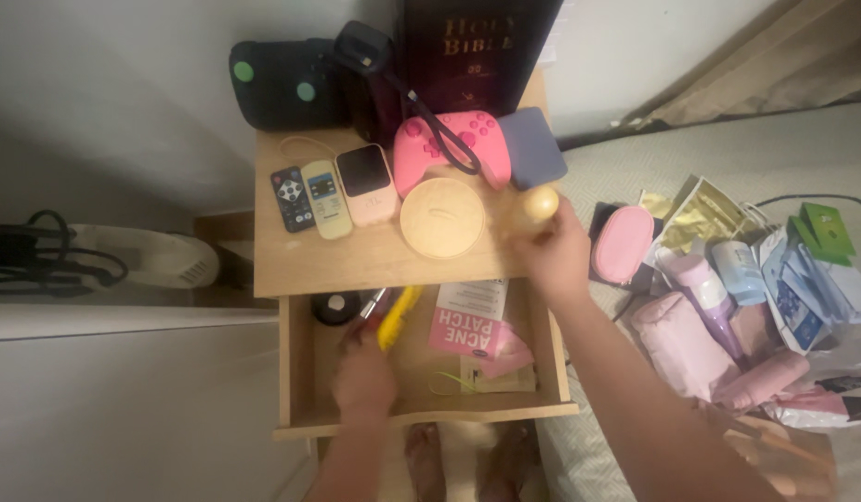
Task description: The person empties a bedroom drawer by removing various items such as skincare products, makeup, and small boxes, placing them on the bed. They then sort through the items on the bed, inspecting and organizing them into a small white bag before placing the bag into the now-empty drawer.
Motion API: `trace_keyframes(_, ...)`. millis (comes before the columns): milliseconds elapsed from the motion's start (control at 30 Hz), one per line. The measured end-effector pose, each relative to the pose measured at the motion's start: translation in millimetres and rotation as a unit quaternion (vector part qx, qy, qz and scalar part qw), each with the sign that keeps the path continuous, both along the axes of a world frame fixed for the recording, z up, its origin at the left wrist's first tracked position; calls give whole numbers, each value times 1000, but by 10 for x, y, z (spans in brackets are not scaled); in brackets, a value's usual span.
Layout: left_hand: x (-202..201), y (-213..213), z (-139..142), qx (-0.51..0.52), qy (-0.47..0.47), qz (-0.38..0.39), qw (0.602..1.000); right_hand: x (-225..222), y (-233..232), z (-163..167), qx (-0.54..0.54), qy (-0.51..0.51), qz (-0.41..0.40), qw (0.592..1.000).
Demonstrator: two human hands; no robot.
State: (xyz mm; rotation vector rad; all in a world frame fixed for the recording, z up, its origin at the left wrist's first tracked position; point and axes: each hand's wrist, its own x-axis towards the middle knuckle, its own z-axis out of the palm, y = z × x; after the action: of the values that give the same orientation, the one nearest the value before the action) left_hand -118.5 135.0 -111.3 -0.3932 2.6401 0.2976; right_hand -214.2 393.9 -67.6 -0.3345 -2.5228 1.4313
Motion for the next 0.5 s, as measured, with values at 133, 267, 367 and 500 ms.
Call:
trace_keyframes(133, -22, -62, 65, 78, -62, 128, 987, 414, -25, -78, 165, 165, -29, 972)
trace_keyframes(267, 43, -170, 97, 200, -18, 189, 961, 1167, -224, -344, 16, -189, 25, 982)
trace_keyframes(367, 156, -309, 62, 146, -77, 195, 967, 1067, -487, -645, 11, -290, -6, 957)
trace_keyframes(500, 297, -503, 5, 103, -99, 186, 972, 772, -705, -649, 51, -419, -105, 901)
